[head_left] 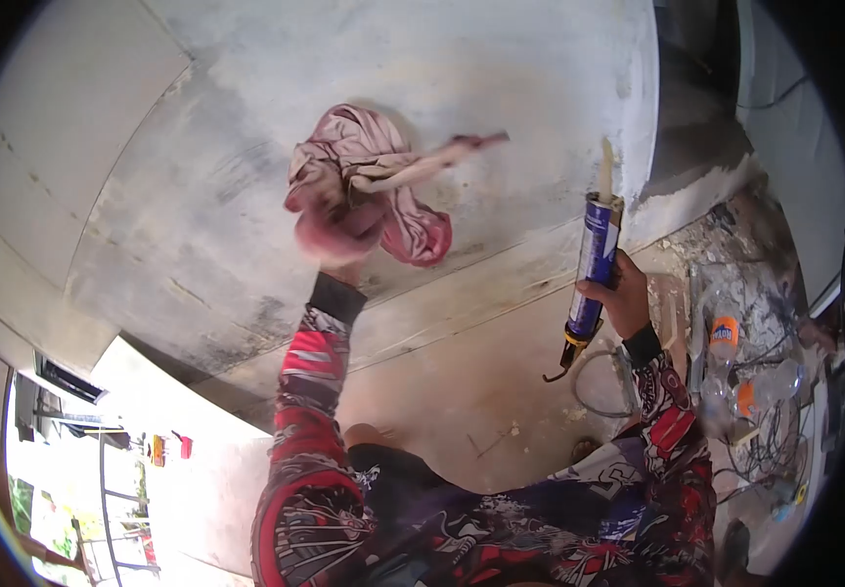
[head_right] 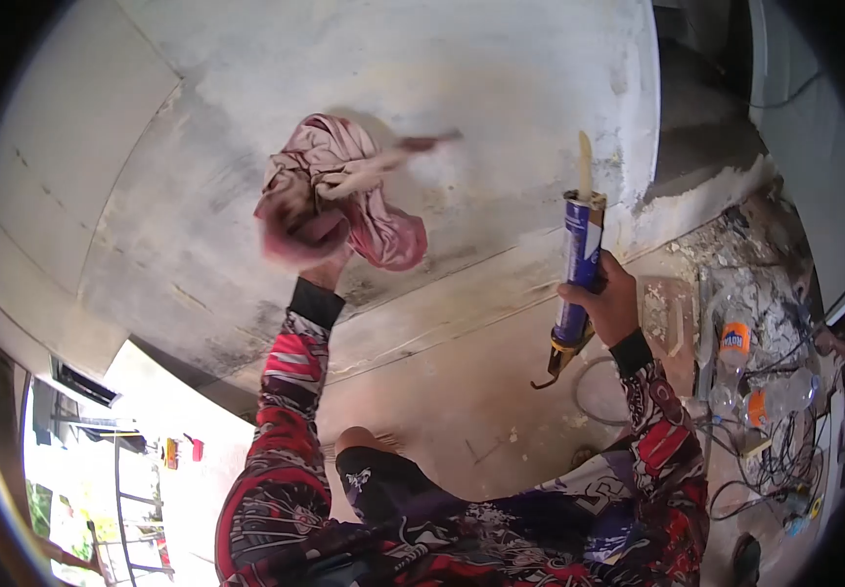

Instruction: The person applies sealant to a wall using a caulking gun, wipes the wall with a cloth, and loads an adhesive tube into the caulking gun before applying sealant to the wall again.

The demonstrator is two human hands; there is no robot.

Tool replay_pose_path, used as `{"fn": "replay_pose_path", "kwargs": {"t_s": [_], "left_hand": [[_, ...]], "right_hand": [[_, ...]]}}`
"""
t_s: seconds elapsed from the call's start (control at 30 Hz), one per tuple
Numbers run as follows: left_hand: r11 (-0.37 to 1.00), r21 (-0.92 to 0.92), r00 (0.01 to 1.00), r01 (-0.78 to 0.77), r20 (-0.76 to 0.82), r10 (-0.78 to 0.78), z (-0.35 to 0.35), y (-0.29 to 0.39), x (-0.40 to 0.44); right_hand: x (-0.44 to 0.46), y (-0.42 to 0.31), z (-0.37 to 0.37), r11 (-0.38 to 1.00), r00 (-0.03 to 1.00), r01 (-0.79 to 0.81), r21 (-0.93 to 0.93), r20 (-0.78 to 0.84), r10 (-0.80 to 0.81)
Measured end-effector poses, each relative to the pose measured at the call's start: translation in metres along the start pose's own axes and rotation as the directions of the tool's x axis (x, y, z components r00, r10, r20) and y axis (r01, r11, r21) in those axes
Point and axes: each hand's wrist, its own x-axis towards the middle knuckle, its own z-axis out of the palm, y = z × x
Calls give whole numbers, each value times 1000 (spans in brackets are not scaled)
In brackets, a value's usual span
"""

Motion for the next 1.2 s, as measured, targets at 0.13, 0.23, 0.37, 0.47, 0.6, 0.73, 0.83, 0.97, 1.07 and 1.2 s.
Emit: {"fn": "replay_pose_path", "kwargs": {"t_s": [0.13,0.23,0.37,0.47,0.6,0.73,0.83,0.97,1.07,1.2], "left_hand": [[999,47,1000,2,-30,0,-15,1,-16],[998,59,999,3,-39,-1,-24,-2,-17],[996,77,999,-35,-20,37,-38,-11,-8],[988,118,995,-97,13,96,-53,-24,11],[962,181,978,-206,80,194,-78,-42,51],[956,198,977,-215,49,210,-105,-64,117],[992,-72,963,104,-242,-119,-114,-95,192],[998,59,920,5,-392,18,-114,-111,297],[988,155,936,19,-350,37,-100,-103,329],[870,440,917,-223,-208,341,-74,-103,361]], "right_hand": [[-1,4,2,999,999,-32,-34,20,32],[-1,8,6,998,999,-28,-53,32,29],[1,12,9,998,999,-17,-59,40,20],[5,18,10,996,999,-12,-91,39,15],[6,17,15,998,999,12,-60,32,-10],[10,14,16,999,999,-2,-51,38,4],[14,21,12,993,999,25,-112,40,-20],[21,32,9,995,998,31,-98,59,-25],[27,39,6,998,998,18,-58,66,-15],[35,53,-8,997,998,0,-74,66,5]]}}
